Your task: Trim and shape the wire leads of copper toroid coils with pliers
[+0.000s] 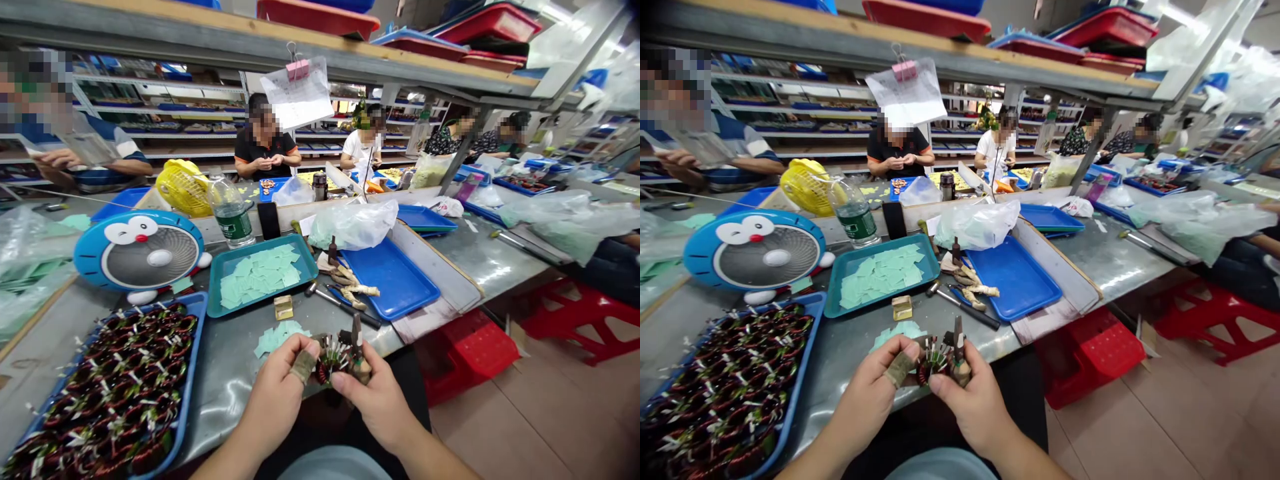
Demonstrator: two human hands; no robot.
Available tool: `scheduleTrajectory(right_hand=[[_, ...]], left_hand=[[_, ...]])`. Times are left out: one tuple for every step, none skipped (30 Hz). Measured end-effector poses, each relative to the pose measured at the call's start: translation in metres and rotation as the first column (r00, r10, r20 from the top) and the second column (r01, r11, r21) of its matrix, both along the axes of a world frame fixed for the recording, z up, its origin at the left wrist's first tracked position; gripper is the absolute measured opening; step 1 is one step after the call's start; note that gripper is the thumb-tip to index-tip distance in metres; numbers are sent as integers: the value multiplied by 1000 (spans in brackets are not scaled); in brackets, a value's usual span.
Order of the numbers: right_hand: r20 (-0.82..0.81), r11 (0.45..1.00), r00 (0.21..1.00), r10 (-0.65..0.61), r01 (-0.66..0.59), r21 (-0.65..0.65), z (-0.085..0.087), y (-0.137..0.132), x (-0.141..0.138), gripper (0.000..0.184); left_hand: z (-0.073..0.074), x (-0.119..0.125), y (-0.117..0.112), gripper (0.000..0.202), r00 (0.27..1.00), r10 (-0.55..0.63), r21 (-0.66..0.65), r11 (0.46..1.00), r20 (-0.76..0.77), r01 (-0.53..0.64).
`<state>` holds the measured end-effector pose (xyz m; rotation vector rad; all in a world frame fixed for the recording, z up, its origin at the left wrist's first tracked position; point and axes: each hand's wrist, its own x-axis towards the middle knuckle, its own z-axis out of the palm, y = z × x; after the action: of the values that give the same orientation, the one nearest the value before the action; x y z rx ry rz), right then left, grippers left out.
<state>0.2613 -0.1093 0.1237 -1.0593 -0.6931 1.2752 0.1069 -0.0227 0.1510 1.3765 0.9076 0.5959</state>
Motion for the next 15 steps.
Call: scheduleTrajectory(right_hand=[[4, 1000, 1000, 2, -2, -9, -1, 0, 1, 65], [6, 1000, 1000, -3, 3, -17, -2, 1, 2, 64], [2, 999, 1000, -16, 16, -28, -3, 2, 3, 63], [-5, 999, 1000, -31, 30, -41, -5, 4, 3, 62], [-13, 998, 999, -43, 42, -54, -6, 6, 3, 61], [-22, 996, 998, -54, 52, -68, -7, 8, 3, 61], [-32, 995, 998, -61, 58, -80, -8, 10, 3, 62], [-44, 994, 997, -67, 63, -89, -8, 12, 4, 62], [-52, 993, 996, -72, 67, -95, -8, 15, 4, 63], [-59, 993, 995, -75, 69, -94, -7, 16, 4, 62], [-68, 993, 995, -78, 72, -90, -6, 18, 4, 62], [-79, 994, 994, -78, 71, -84, -4, 19, 5, 60], [-93, 995, 993, -77, 70, -73, -1, 19, 5, 58], [-106, 996, 992, -74, 68, -61, 2, 19, 6, 56], [-113, 996, 991, -74, 69, -50, 6, 17, 6, 55]], left_hand=[[-3, 2, 1, 43, 1000, 17, -30, 999, 20, -16], [-5, 4, 2, 43, 999, 33, -62, 998, 40, -31], [-7, 6, 3, 43, 997, 47, -89, 995, 57, -42], [-8, 8, 5, 44, 996, 60, -111, 992, 72, -52], [-9, 9, 7, 44, 994, 68, -128, 990, 85, -57], [-9, 10, 8, 44, 993, 62, -141, 989, 97, -48], [-8, 10, 10, 44, 993, 41, -153, 988, 110, -24], [-7, 10, 10, 44, 992, 7, -168, 986, 127, 15], [-6, 10, 10, 44, 989, -31, -192, 979, 147, 60], [-5, 9, 10, 45, 984, -61, -226, 969, 167, 99], [-4, 9, 10, 46, 980, -72, -260, 958, 185, 119], [-4, 8, 9, 47, 977, -61, -295, 948, 205, 121], [-4, 8, 9, 46, 972, -33, -333, 936, 232, 112], [-5, 7, 9, 45, 963, 10, -374, 923, 268, 95], [-7, 7, 10, 43, 948, 60, -415, 906, 314, 80]])
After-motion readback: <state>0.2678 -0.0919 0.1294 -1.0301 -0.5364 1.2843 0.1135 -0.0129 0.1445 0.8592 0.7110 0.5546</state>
